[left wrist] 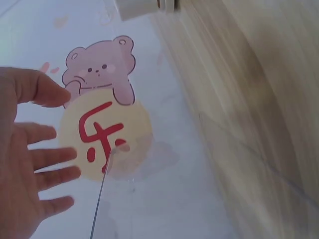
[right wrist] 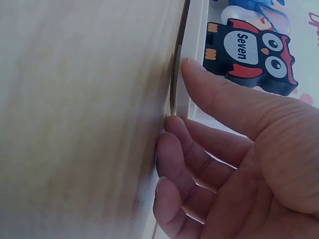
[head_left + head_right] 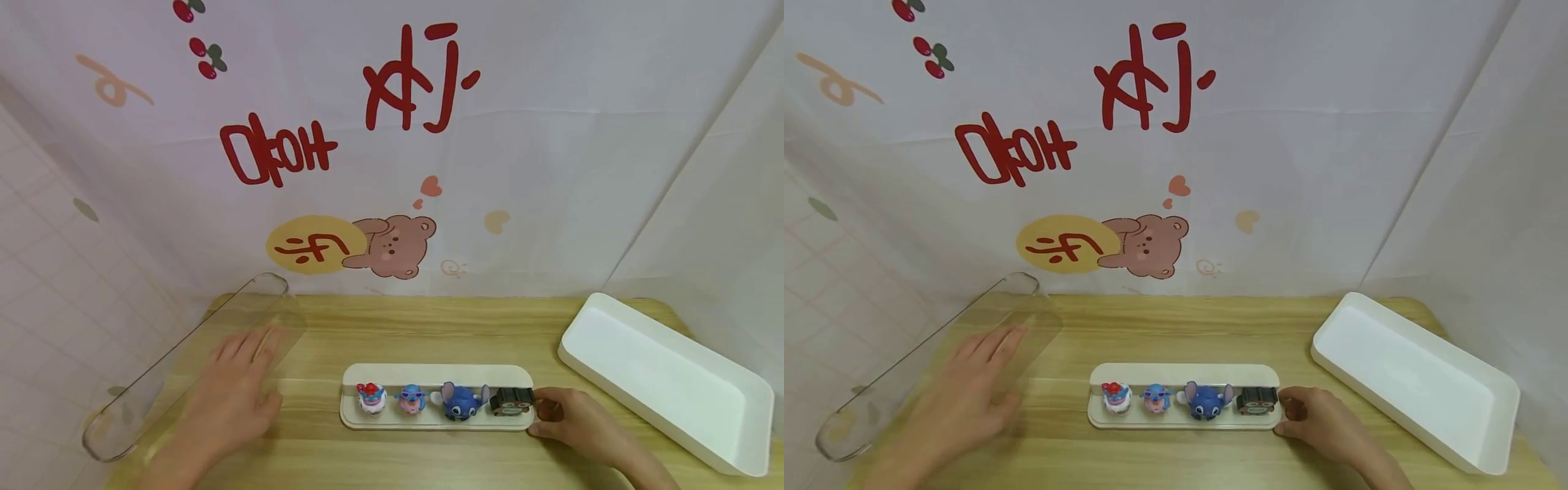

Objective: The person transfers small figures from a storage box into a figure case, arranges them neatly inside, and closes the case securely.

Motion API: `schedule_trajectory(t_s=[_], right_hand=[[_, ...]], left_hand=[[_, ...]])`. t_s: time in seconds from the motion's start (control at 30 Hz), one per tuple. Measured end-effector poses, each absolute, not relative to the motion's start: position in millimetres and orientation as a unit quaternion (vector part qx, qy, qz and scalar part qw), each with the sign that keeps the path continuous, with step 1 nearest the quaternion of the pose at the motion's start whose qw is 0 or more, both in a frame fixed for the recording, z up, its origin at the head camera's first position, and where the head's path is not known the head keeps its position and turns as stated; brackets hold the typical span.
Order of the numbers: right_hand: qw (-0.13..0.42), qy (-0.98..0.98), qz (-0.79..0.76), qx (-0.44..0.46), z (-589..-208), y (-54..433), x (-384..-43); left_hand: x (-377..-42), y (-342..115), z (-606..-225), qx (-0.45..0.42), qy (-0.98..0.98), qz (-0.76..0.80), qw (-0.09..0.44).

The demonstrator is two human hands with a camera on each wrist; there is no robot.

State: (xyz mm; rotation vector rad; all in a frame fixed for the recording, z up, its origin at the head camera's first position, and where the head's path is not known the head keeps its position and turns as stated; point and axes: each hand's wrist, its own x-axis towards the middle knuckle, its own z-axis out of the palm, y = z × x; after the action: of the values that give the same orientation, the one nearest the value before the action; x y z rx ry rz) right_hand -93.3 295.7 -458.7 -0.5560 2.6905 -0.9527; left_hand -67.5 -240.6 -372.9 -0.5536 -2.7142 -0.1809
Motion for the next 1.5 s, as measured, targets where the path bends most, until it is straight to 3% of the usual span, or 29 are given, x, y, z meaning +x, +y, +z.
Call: schedule_trajectory(t_s=[0.17,0.27,0.57,1.0,1.27,1.5], right_hand=[[0.116,0.919,-0.326,-0.188,-459.8,295.4,-91.8],[0.118,0.918,-0.327,-0.189,-459.1,295.9,-91.4],[0.116,0.92,-0.324,-0.19,-458.0,296.5,-91.2],[0.127,0.914,-0.337,-0.188,-458.3,296.5,-92.7],[0.11,0.916,-0.333,-0.196,-458.1,295.6,-92.4],[0.114,0.918,-0.329,-0.188,-458.4,295.0,-90.7]], left_hand=[[-69.1,-253.2,-368.6,-0.177,-0.947,-0.05,0.261],[-67.9,-261.2,-366.3,-0.14,-0.953,-0.052,0.264],[-68.2,-289.3,-360.6,0.005,-0.983,-0.042,0.176],[-72.2,-303.5,-364.2,0.033,-0.99,-0.053,0.126],[-69.9,-311.0,-368.5,0.046,-0.988,-0.058,0.136],[-66.5,-315.1,-371.4,0.068,-0.989,-0.068,0.108]])
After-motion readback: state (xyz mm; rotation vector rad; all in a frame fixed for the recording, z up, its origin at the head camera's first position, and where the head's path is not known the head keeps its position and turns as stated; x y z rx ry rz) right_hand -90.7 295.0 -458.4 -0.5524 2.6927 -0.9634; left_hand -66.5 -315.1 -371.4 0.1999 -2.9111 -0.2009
